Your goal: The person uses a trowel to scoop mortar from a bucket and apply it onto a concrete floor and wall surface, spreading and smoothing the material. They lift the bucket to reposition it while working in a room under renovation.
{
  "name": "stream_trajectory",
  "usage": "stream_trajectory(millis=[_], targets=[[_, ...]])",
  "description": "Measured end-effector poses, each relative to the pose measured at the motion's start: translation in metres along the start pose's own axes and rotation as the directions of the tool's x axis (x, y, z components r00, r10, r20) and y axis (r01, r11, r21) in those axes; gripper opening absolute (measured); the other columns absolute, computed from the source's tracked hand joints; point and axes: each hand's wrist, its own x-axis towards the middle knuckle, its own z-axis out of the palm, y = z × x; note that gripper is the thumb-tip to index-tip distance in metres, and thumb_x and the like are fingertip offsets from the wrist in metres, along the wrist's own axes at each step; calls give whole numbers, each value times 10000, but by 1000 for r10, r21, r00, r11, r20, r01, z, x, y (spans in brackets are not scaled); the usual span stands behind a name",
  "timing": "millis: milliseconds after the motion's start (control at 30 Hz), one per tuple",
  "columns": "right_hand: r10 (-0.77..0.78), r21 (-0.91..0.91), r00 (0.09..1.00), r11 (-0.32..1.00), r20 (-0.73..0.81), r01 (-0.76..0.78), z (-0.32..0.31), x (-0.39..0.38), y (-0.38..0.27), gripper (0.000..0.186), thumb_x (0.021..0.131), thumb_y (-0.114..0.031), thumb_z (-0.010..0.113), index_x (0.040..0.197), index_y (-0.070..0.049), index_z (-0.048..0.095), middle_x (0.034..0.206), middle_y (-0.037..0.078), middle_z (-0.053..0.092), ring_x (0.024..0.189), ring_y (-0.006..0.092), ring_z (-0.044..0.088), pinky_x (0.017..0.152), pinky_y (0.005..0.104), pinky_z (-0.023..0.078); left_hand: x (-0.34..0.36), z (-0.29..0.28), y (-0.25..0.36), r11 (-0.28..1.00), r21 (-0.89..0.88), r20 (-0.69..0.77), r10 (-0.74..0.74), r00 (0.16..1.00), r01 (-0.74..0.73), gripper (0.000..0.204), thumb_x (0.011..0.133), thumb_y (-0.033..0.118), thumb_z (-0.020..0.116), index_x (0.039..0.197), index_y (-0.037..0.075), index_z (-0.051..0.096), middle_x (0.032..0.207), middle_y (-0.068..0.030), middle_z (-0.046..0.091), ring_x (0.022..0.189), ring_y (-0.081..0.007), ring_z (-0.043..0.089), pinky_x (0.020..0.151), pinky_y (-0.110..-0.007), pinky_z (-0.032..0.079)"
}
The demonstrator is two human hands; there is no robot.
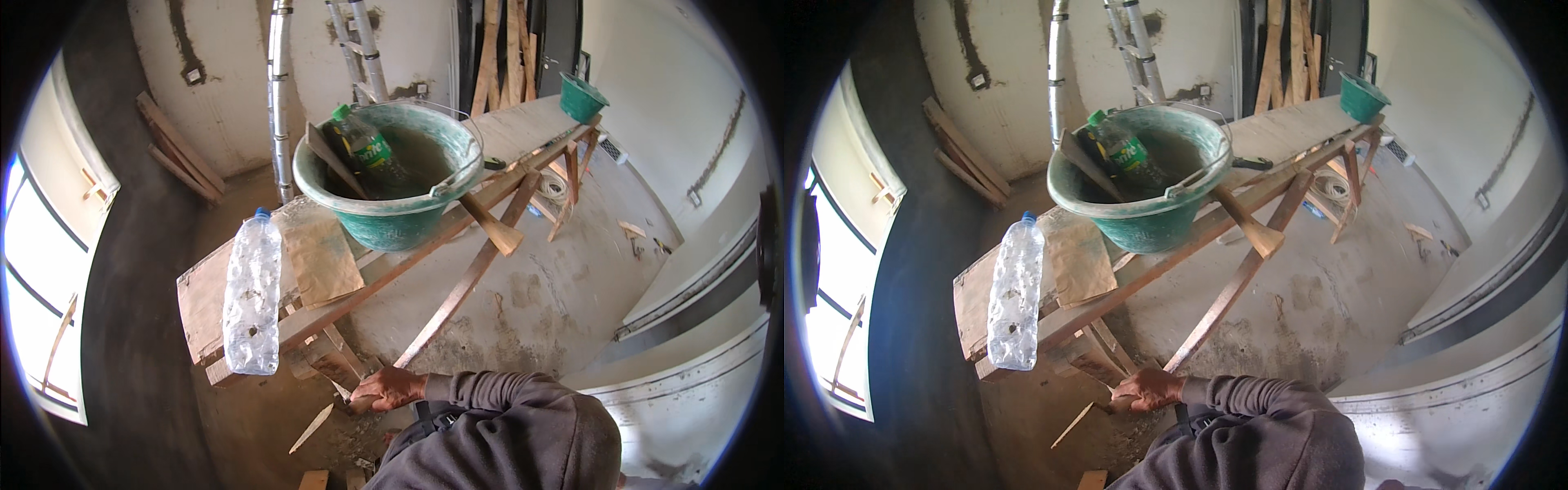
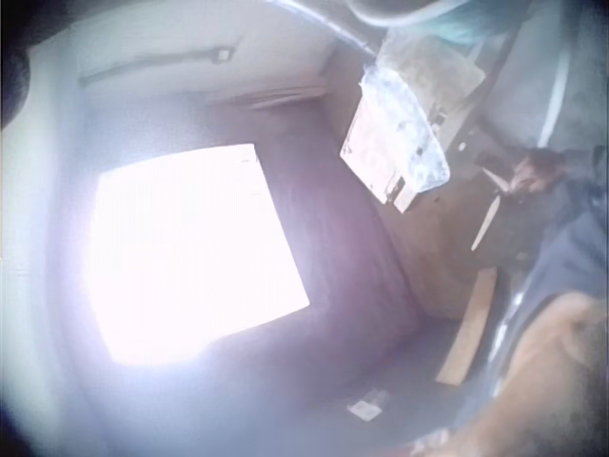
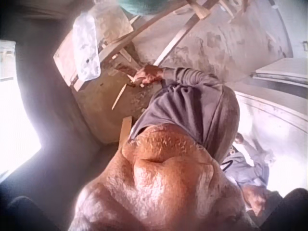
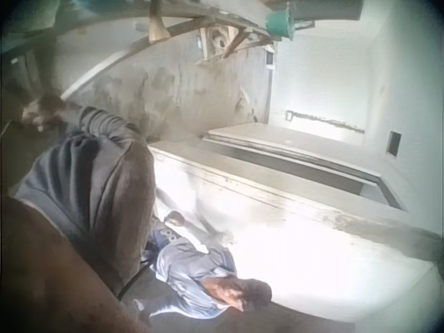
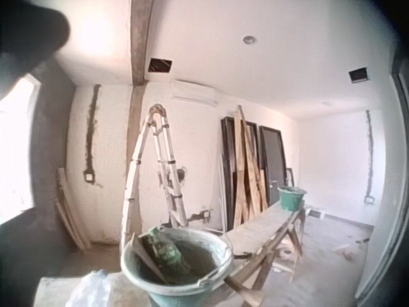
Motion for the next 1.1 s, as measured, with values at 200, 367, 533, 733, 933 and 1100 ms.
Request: stream_trajectory(millis=[200, 367, 533, 733, 933, 1100], targets=[[113, 175, 992, 979, -50, -103, -25, -19, -22, 490, 737, -166, 673, 1213, -51, 656, 1136, 147, 699, 1034, 342, 670, 896, 411, 532, 8, 8, 1, 999, 26, 52, 19, 998, -20, 278, 730, 299, 787, 837, 59, 698, 729, -184, 658, 740, -406, 641, 681, -504, 508], [108, 312, 983, 948, -146, -58, -38, -30, -36, 481, 714, -122, 675, 1192, -67, 679, 1056, 152, 715, 960, 306, 694, 849, 382, 534, 15, 11, 3, 998, 52, 84, 25, 996, -30, 278, 732, 301, 786, 833, 59, 697, 722, -182, 655, 734, -405, 639, 677, -505, 506], [170, 348, 960, 934, -221, -85, -44, -43, -42, 490, 673, -83, 702, 1163, -75, 692, 957, 136, 726, 869, 263, 709, 786, 359, 537, 19, 11, 5, 997, 68, 108, 30, 994, -37, 278, 733, 304, 786, 829, 59, 696, 715, -180, 653, 728, -405, 637, 674, -507, 505], [164, 382, 959, 922, -232, -66, -52, -52, -43, 520, 679, -63, 691, 1198, -54, 667, 1060, 147, 711, 953, 309, 694, 829, 386, 531, 2, 10, -16, 997, 68, 94, 14, 995, -21, 278, 735, 306, 785, 823, 59, 694, 707, -177, 650, 721, -405, 634, 670, -509, 504], [171, 363, 933, 931, -318, -46, -61, -48, -51, 507, 653, -153, 683, 1144, -25, 679, 1056, 151, 716, 973, 283, 705, 856, 356, 536, -91, -11, -90, 995, 11, -10, -103, 995, 103, 278, 737, 309, 784, 818, 59, 692, 698, -174, 647, 713, -405, 631, 666, -511, 503], [263, 504, 843, 864, -470, 12, -52, -45, -45, 471, 647, -127, 680, 1099, 6, 684, 863, 97, 707, 781, 167, 661, 728, 308, 518, -161, -19, -151, 996, 50, -217, 79, 973, -70, 355, 741, 336, 781, 730, 30, 601, 625, -140, 572, 594, -314, 551, 570, -449, 448]])
